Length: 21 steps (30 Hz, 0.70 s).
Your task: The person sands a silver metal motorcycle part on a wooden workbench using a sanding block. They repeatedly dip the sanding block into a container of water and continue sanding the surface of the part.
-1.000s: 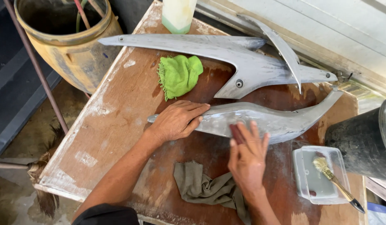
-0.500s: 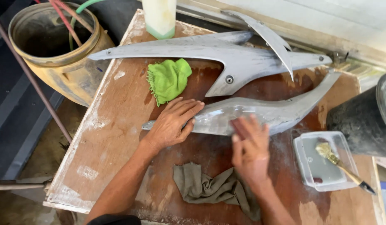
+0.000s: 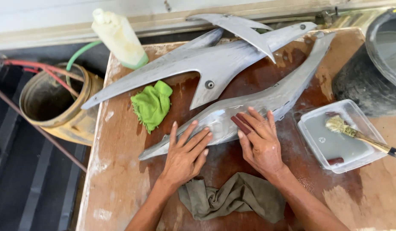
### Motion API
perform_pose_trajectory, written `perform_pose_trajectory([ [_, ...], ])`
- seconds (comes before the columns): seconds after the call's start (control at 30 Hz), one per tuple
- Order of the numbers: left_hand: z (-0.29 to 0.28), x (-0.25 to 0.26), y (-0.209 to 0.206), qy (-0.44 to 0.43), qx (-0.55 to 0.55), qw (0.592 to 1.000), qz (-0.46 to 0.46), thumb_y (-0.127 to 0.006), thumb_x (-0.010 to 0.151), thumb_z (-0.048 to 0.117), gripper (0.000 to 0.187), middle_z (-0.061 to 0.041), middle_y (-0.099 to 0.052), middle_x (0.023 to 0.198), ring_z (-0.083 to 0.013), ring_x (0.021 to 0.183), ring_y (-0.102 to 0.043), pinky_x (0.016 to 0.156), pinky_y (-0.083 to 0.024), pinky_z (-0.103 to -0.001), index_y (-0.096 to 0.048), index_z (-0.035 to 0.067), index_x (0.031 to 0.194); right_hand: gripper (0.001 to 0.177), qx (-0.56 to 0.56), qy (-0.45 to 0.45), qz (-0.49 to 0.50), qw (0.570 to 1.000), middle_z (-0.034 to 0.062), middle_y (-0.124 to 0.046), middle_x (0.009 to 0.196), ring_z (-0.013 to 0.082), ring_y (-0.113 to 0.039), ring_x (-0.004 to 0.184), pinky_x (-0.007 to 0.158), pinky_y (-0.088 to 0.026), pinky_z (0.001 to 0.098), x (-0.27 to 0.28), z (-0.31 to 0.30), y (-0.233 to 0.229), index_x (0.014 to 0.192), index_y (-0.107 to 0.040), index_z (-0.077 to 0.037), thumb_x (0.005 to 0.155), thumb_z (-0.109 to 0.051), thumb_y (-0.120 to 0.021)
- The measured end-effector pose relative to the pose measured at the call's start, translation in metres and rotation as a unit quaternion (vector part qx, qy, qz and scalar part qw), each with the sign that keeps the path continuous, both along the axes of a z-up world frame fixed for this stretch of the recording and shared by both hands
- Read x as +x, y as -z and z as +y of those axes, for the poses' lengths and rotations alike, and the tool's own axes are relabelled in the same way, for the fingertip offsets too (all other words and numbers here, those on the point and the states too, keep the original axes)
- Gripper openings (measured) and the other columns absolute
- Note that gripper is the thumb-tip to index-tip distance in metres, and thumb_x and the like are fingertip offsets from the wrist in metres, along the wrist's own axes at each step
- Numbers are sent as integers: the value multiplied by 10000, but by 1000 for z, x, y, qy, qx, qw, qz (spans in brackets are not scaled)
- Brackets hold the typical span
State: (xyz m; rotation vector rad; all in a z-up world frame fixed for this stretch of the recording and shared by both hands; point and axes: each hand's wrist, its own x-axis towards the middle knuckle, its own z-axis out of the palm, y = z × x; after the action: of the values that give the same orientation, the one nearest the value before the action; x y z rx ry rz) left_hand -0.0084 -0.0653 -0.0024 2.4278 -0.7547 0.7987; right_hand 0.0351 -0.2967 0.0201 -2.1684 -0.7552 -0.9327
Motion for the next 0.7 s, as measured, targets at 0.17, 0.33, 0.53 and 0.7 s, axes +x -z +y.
perform_pose_trajectory([
  [0.17, 26, -22, 9, -47, 47, 998, 23, -556, 1003, 292, 411, -45, -627, 1422, -301, 1442, -438, 1238, -48, -605, -634, 141, 1376, 186, 14, -1, 2, 1000, 91, -727, 1246, 330, -650, 1260, 1234, -245, 493, 5, -6, 2, 1083, -767, -69, 981, -172, -650],
  [0.33, 27, -37, 10, -96, 66, 993, 18, -556, 1006, 284, 409, -53, -622, 1434, -290, 1413, -482, 1244, -164, -558, -637, 125, 1374, 190, 27, 3, 5, 1000, 81, -729, 1238, 326, -647, 1264, 1222, -258, 493, 2, -6, -3, 1107, -763, -64, 995, -150, -636],
  [0.53, -27, -13, 15, -66, 59, 994, 68, -504, 1031, 317, 504, -75, -472, 1571, -216, 1493, -378, 1289, -197, -462, -465, 99, 1484, 261, 12, 8, 82, 997, 98, -692, 1272, 299, -577, 1335, 1238, -284, 533, -7, -15, -28, 1146, -744, -17, 893, -5, -683],
  [0.7, -72, -1, -34, -18, 19, 996, 87, -621, 945, 177, 525, -173, -505, 1527, -286, 1470, -413, 1236, -265, -479, -536, -30, 1420, 248, 30, 22, 75, 996, 108, -683, 1284, 294, -575, 1332, 1233, -292, 531, -2, -21, -28, 1142, -744, 2, 902, -5, -680],
])
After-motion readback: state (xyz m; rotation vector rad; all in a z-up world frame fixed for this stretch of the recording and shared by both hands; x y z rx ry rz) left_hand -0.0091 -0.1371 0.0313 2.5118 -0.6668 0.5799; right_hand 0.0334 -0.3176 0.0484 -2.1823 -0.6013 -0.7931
